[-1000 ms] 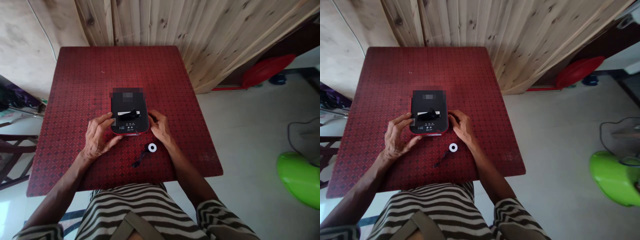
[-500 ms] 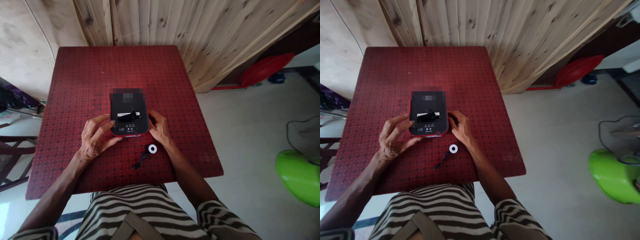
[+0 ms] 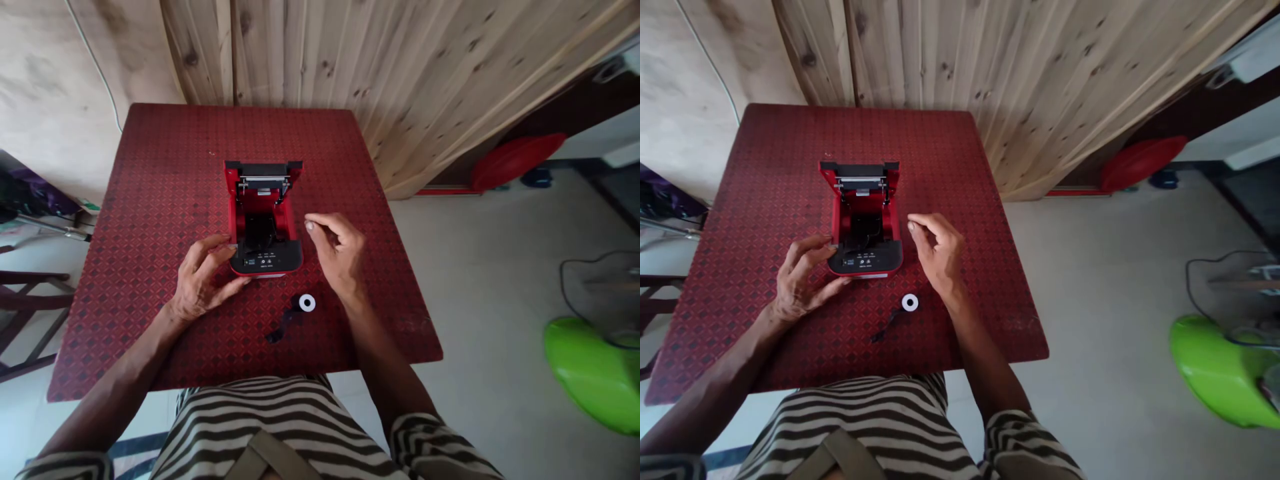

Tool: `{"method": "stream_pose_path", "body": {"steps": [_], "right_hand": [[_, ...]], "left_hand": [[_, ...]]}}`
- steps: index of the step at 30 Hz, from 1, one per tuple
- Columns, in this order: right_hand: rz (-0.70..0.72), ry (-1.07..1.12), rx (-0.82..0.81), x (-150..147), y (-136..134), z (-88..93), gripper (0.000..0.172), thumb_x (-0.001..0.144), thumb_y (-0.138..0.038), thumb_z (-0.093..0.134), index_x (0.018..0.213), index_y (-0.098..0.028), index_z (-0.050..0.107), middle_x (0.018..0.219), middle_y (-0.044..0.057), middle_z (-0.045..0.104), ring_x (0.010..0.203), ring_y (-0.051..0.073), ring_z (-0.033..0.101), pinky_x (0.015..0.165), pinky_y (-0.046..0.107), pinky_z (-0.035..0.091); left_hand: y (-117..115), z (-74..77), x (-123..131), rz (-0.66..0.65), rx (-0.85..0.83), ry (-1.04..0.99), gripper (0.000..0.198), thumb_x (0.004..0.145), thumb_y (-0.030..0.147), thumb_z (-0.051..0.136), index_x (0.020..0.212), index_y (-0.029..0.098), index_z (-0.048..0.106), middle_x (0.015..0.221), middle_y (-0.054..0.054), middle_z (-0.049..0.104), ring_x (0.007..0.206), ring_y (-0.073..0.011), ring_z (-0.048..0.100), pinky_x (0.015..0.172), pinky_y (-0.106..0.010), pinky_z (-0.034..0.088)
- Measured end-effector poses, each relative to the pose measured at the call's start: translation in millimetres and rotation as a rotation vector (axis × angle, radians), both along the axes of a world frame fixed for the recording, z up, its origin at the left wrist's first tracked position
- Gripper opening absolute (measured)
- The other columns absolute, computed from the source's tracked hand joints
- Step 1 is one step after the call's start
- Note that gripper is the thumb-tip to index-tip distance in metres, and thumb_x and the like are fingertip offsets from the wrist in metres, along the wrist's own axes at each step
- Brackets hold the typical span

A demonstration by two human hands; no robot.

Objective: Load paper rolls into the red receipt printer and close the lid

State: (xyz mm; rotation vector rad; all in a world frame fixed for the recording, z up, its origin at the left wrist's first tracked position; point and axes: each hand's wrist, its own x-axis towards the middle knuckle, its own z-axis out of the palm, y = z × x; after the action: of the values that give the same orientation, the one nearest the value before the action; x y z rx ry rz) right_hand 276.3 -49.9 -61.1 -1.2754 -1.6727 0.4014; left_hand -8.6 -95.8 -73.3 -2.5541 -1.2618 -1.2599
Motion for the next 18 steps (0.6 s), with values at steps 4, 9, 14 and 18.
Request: {"method": "stream_pose_path", "body": {"steps": [4,9,14,18], "right_hand": [[0.274,-0.347,0.058,-20,17,44.4,0.021,0.106,-0.021,0.061,0.111,-0.025,0.080,0.113,0.006,0.082,0.107,0.022,0.074,0.100,0.041,0.060],[0.467,-0.888,-0.237,-70,44,70.4,0.024,0.102,-0.007,0.058,0.117,-0.010,0.077,0.122,0.018,0.079,0.113,0.028,0.075,0.102,0.043,0.058],[0.528,-0.939,-0.353,-85,59,68.2,0.025,0.094,-0.001,0.063,0.111,-0.012,0.078,0.112,0.018,0.080,0.102,0.030,0.078,0.087,0.040,0.059],[0.508,-0.826,-0.251,-75,60,60.6,0.017,0.086,-0.004,0.074,0.095,-0.018,0.076,0.100,0.012,0.080,0.093,0.028,0.076,0.085,0.040,0.059]], "left_hand": [[-1,-3.7,0,0.002,0.017,0.008,0.060,0.093,0.045,0.080,0.142,0.021,0.055,0.130,-0.014,0.067,0.117,-0.0249,0.071,0.100,-0.038,0.064],[-3,-7.0,0,-0.015,-0.015,-0.001,0.066,0.095,0.042,0.078,0.151,0.024,0.048,0.136,-0.014,0.067,0.122,-0.0250,0.070,0.103,-0.039,0.063],[-5,-6.9,4,-0.010,-0.012,0.022,0.067,0.098,0.045,0.075,0.154,0.025,0.045,0.138,-0.015,0.067,0.123,-0.0267,0.070,0.102,-0.041,0.063],[-4,-7.1,7,-0.011,-0.004,0.017,0.069,0.097,0.044,0.075,0.156,0.024,0.046,0.137,-0.015,0.070,0.120,-0.0269,0.071,0.098,-0.041,0.062]]}}
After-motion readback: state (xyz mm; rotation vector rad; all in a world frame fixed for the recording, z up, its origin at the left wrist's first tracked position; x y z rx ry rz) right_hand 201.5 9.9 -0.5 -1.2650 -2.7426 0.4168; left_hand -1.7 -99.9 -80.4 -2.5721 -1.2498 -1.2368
